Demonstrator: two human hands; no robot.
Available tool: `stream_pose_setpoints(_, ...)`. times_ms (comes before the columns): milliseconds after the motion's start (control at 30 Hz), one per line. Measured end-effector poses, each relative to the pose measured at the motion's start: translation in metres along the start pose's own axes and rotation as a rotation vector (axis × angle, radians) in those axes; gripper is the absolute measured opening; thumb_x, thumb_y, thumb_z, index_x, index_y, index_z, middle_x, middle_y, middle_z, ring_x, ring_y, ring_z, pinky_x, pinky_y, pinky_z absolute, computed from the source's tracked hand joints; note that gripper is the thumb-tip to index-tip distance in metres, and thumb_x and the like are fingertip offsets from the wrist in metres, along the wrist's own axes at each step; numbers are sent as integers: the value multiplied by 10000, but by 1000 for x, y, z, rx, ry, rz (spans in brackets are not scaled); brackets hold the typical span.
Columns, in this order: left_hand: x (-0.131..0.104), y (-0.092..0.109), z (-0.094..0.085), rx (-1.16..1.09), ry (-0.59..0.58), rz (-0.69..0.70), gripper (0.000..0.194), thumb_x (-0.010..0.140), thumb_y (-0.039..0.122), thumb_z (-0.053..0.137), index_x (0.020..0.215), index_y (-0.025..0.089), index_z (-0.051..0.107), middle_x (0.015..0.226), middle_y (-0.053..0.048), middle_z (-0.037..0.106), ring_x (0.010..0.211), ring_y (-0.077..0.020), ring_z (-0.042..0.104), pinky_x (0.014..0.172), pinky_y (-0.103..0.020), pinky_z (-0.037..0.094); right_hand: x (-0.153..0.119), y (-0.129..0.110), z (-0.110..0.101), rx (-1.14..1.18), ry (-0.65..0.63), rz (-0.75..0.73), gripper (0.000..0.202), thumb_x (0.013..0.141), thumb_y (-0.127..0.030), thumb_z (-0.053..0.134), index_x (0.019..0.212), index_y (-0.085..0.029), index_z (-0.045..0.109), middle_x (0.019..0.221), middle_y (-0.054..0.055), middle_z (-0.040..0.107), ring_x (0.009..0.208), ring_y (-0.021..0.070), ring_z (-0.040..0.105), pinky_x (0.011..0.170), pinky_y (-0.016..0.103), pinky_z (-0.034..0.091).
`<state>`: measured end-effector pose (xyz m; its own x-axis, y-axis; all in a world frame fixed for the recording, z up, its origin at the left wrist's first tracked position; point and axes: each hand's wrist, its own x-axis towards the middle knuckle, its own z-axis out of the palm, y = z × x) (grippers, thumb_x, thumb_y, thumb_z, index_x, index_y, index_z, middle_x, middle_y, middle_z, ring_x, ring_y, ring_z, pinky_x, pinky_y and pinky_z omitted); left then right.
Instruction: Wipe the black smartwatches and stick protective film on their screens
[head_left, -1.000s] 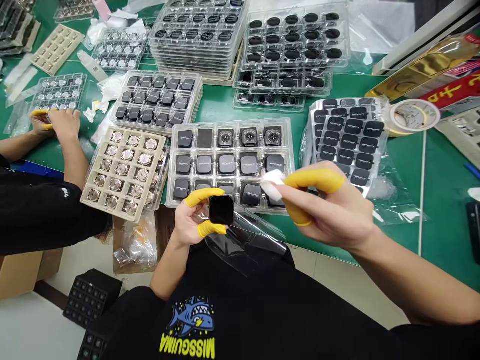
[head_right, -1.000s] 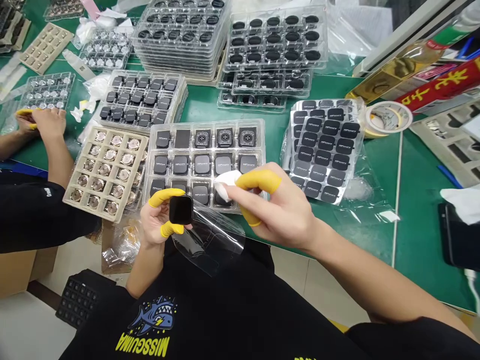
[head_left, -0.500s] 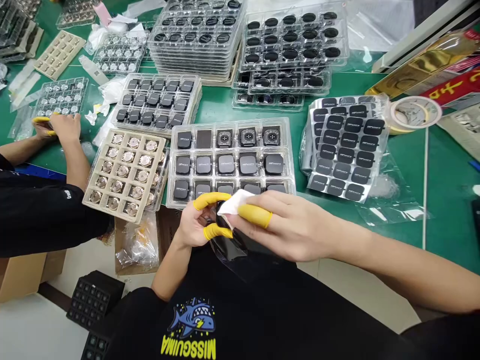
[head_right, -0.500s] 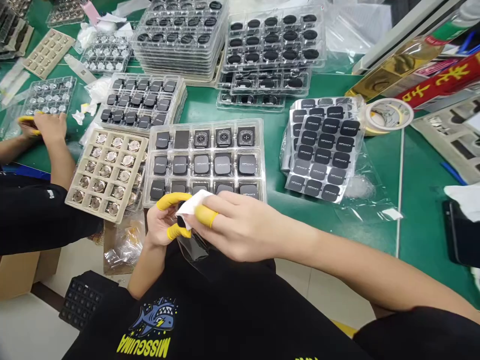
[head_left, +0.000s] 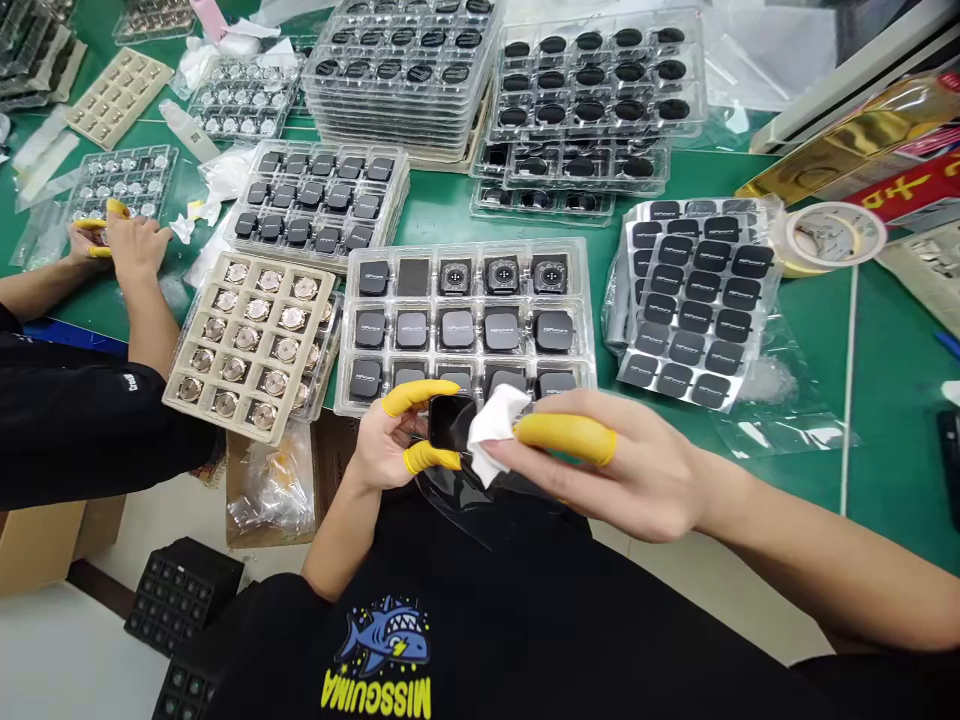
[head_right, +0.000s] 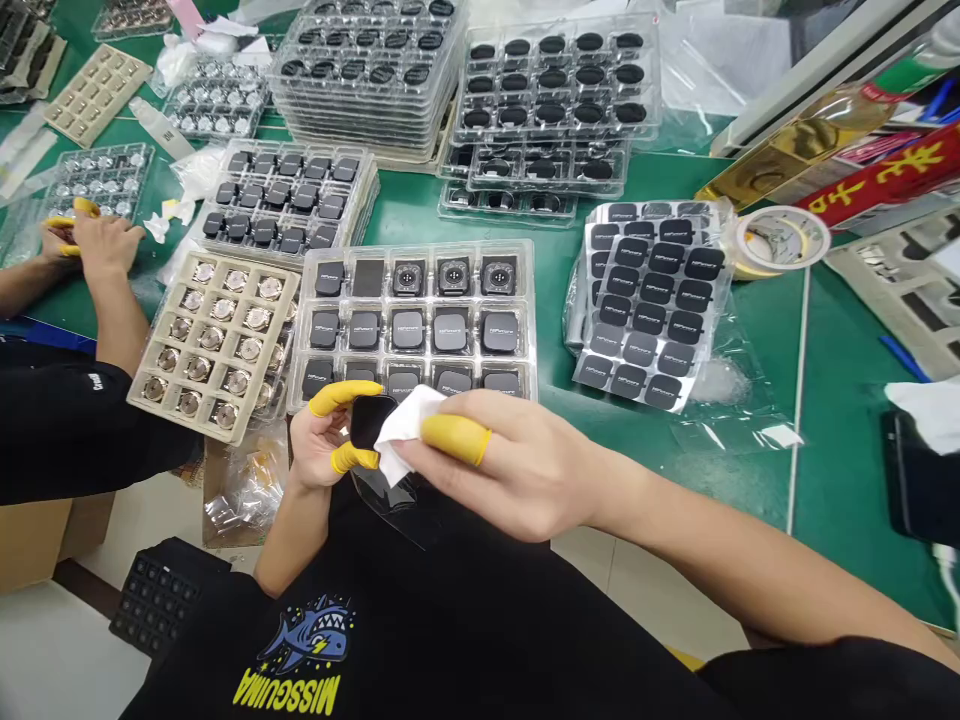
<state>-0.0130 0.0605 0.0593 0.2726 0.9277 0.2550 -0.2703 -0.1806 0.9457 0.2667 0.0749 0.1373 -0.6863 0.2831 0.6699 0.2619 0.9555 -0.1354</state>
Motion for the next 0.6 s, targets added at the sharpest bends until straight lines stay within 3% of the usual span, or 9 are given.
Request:
stream_pose_setpoints(67,0,-1,0,21,-30,-7,763,787,627,1064,1396,217,857,1101,-95,903,832,-199,851,702,-234,687,10,-3,0,24,-70,-60,244,1104,-70,670,1307,-36,802,1015,117,743,1013,273,738,792,406,663)
stream_pose_setpoints(200,-2,-7,0,26,-91,-27,707,864,604,1020,1429,218,841,1059,-88,898,825,-203,838,721,-253,680,27,0,6,-25,-164,-73,267,1190,-124,571,1280,-81,818,919,71,729,887,227,710,697,381,612)
stream_pose_setpoints(367,-2,-12,-1,10,-13,-63,871,695,587,1128,1407,182,832,1119,-122,912,943,-264,893,853,-322,732,28,14,8,-139,-178,-5,278,1160,-76,566,1306,-117,799,928,75,729,871,242,708,747,410,629)
stream_pose_setpoints(500,-3,-7,-2,-10,47,-88,825,698,530,1143,1383,179,847,1144,-132,915,983,-273,906,849,-313,744,6,20,-1,-137,-56,106,449,1098,-74,710,1522,-219,740,1008,78,769,904,265,742,782,430,658)
stream_pose_setpoints(600,-2,-2,-2,-59,43,-105,752,746,499,1124,1383,207,850,1141,-118,915,958,-266,911,784,-294,741,-13,14,-7,-49,42,320,633,1028,-96,842,1605,-336,739,1073,76,812,982,289,773,840,450,690)
